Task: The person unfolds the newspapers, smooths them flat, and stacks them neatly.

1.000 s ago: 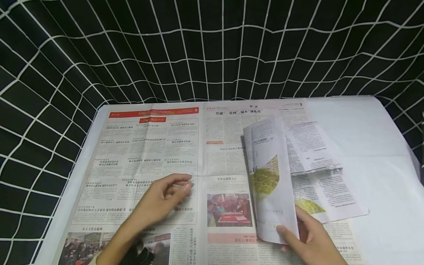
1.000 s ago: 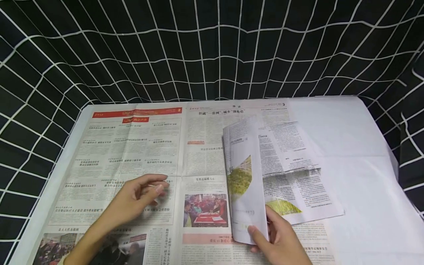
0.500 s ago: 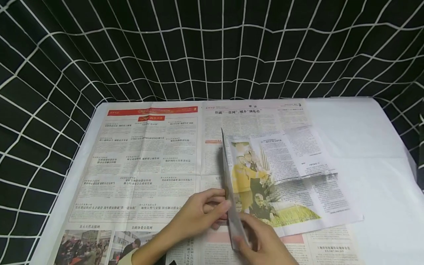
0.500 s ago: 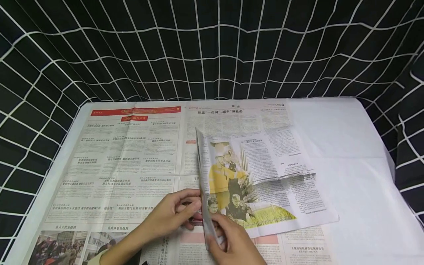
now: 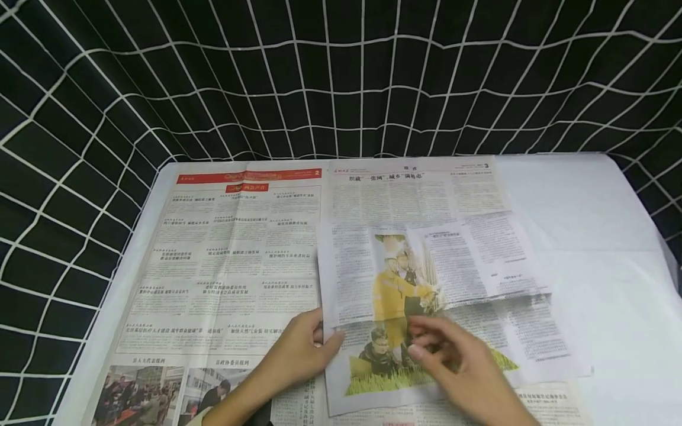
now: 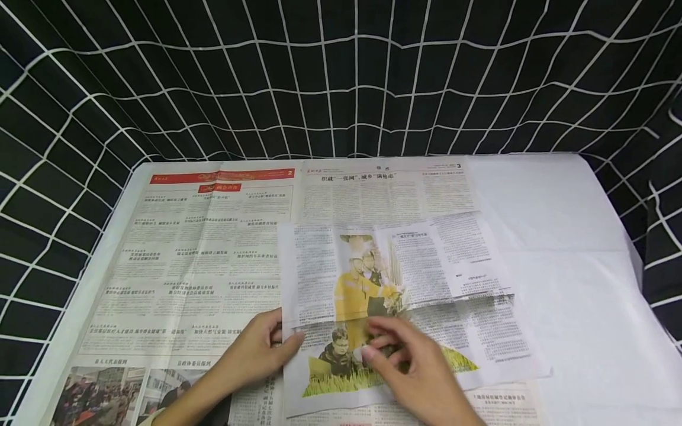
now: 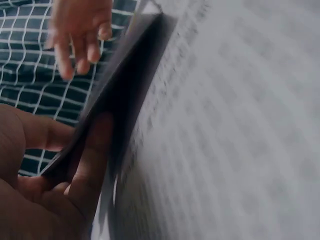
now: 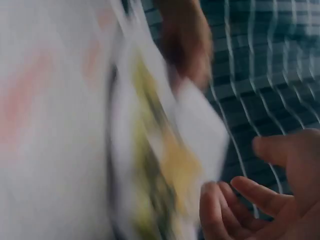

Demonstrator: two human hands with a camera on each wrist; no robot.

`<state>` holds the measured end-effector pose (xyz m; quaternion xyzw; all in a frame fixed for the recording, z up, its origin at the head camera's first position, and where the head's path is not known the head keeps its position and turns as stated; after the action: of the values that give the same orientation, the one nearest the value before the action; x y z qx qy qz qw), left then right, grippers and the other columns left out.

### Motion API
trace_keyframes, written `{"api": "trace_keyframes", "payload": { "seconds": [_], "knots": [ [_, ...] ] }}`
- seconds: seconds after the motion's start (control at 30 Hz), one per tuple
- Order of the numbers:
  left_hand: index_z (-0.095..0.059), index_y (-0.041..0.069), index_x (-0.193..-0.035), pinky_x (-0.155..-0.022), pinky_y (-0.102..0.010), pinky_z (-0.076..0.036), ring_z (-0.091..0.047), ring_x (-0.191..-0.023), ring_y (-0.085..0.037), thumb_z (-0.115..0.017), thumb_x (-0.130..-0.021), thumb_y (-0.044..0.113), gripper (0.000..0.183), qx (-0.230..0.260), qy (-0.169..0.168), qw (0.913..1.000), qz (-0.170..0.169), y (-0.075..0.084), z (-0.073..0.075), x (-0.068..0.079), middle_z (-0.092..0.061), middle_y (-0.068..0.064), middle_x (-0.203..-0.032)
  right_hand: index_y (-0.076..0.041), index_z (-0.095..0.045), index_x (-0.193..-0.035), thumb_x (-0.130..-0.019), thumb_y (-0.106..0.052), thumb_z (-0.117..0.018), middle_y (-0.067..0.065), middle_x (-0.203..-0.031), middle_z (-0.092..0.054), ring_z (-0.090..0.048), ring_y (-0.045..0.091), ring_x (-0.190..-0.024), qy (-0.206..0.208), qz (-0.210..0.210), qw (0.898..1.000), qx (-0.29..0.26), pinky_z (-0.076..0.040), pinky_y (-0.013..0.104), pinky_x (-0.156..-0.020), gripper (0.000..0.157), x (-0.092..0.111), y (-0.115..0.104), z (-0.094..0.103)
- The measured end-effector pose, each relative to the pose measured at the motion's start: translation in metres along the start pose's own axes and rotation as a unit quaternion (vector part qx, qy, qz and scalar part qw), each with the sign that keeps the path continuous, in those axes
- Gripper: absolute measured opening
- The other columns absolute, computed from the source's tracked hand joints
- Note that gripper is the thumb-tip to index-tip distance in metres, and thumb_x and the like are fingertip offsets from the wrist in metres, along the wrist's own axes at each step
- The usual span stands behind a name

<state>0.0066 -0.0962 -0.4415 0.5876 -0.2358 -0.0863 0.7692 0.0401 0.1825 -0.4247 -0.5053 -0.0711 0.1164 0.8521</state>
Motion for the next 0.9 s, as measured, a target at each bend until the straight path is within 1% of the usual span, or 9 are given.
{"api": "trace_keyframes", "payload": {
  "seconds": [0.07,0.13,0.23,0.37,0.43,0.57,0.67,0.8,0.9],
  "knots": [
    [-0.052,-0.001,-0.149,-0.067,-0.032,-0.066,-0.082,-0.086,-0.019,-0.065,-0.103,0.014,0.050,0.017,0.000,0.9998,0.001,-0.003,0.004,0.003,-0.080,-0.020,-0.111,-0.011,-0.066,-0.137,-0.099,-0.012,-0.074,0.006,-0.120,-0.074,-0.065,-0.008,-0.094,0.069,-0.007,0.996,0.054,-0.058,0.016,-0.078,0.039,0.001,0.009,0.024],
    [-0.048,0.001,-0.152,-0.064,-0.034,-0.065,-0.081,-0.080,-0.019,-0.067,-0.102,0.012,0.054,0.016,0.009,0.9998,0.002,-0.006,0.008,0.006,-0.080,-0.018,-0.111,-0.012,-0.067,-0.136,-0.097,-0.012,-0.076,0.009,-0.123,-0.073,-0.062,-0.010,-0.095,0.137,-0.023,0.983,0.118,-0.054,0.011,-0.078,0.040,0.003,0.021,0.047],
    [-0.041,0.000,-0.155,-0.060,-0.035,-0.064,-0.077,-0.071,-0.016,-0.067,-0.101,0.009,0.061,0.011,0.035,0.9993,0.007,-0.009,0.014,0.010,-0.077,-0.016,-0.110,-0.010,-0.067,-0.138,-0.097,-0.015,-0.076,0.017,-0.137,-0.065,-0.068,0.011,-0.112,0.217,-0.080,0.952,0.200,-0.055,0.030,-0.094,0.043,0.006,0.039,0.074],
    [-0.041,-0.005,-0.155,-0.058,-0.034,-0.063,-0.071,-0.064,-0.012,-0.065,-0.101,0.006,0.060,0.011,0.066,0.9976,0.019,-0.012,0.019,0.012,-0.072,-0.016,-0.106,0.001,-0.053,-0.150,-0.102,-0.025,-0.069,0.035,-0.151,-0.049,-0.048,0.058,-0.137,0.231,-0.195,0.918,0.258,-0.040,0.076,-0.106,0.057,0.011,0.061,0.097],
    [-0.043,-0.006,-0.154,-0.059,-0.034,-0.063,-0.071,-0.065,-0.012,-0.064,-0.102,0.006,0.058,0.016,0.073,0.9970,0.024,-0.013,0.021,0.012,-0.071,-0.016,-0.106,0.004,-0.045,-0.155,-0.102,-0.033,-0.068,0.041,-0.150,-0.048,-0.047,0.064,-0.135,0.214,-0.243,0.908,0.268,-0.036,0.080,-0.107,0.069,0.012,0.071,0.106],
    [-0.045,-0.009,-0.151,-0.060,-0.031,-0.063,-0.070,-0.065,-0.011,-0.064,-0.102,0.006,0.055,0.003,0.065,0.9975,0.025,-0.016,0.023,0.014,-0.071,-0.014,-0.100,0.011,-0.036,-0.157,-0.104,-0.044,-0.065,0.040,-0.127,-0.063,-0.066,0.055,-0.105,0.163,-0.289,0.904,0.271,-0.050,0.069,-0.087,0.082,0.018,0.084,0.119],
    [-0.047,-0.012,-0.149,-0.061,-0.030,-0.063,-0.070,-0.063,-0.009,-0.063,-0.102,0.007,0.053,-0.009,0.049,0.9986,0.018,-0.017,0.023,0.016,-0.071,-0.010,-0.093,0.014,-0.041,-0.152,-0.106,-0.044,-0.063,0.031,-0.107,-0.070,-0.068,0.029,-0.078,0.132,-0.298,0.910,0.255,-0.053,0.039,-0.070,0.077,0.026,0.090,0.127],
    [-0.049,-0.010,-0.148,-0.061,-0.031,-0.063,-0.070,-0.063,-0.009,-0.063,-0.102,0.007,0.051,-0.013,0.030,0.9994,0.013,-0.017,0.023,0.019,-0.072,-0.008,-0.088,0.016,-0.048,-0.146,-0.107,-0.039,-0.062,0.023,-0.097,-0.074,-0.061,0.007,-0.067,0.121,-0.301,0.919,0.223,-0.044,0.017,-0.055,0.069,0.037,0.098,0.134],
    [-0.048,-0.011,-0.149,-0.060,-0.031,-0.063,-0.070,-0.062,-0.010,-0.064,-0.101,0.006,0.053,-0.017,0.026,0.9994,0.016,-0.017,0.025,0.023,-0.071,-0.009,-0.087,0.017,-0.047,-0.145,-0.107,-0.037,-0.062,0.018,-0.095,-0.076,-0.063,0.001,-0.063,0.112,-0.303,0.926,0.195,-0.050,0.016,-0.056,0.067,0.050,0.105,0.135]
  ]
}}
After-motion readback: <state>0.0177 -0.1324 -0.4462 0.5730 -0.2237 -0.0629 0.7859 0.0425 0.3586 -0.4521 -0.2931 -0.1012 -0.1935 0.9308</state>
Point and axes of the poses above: each hand's wrist, its own x-axis away from the middle knuckle, its own z-axis out of the back of the hand, y = z × x, the point moved 1 cm from there along -x, towards the middle knuckle
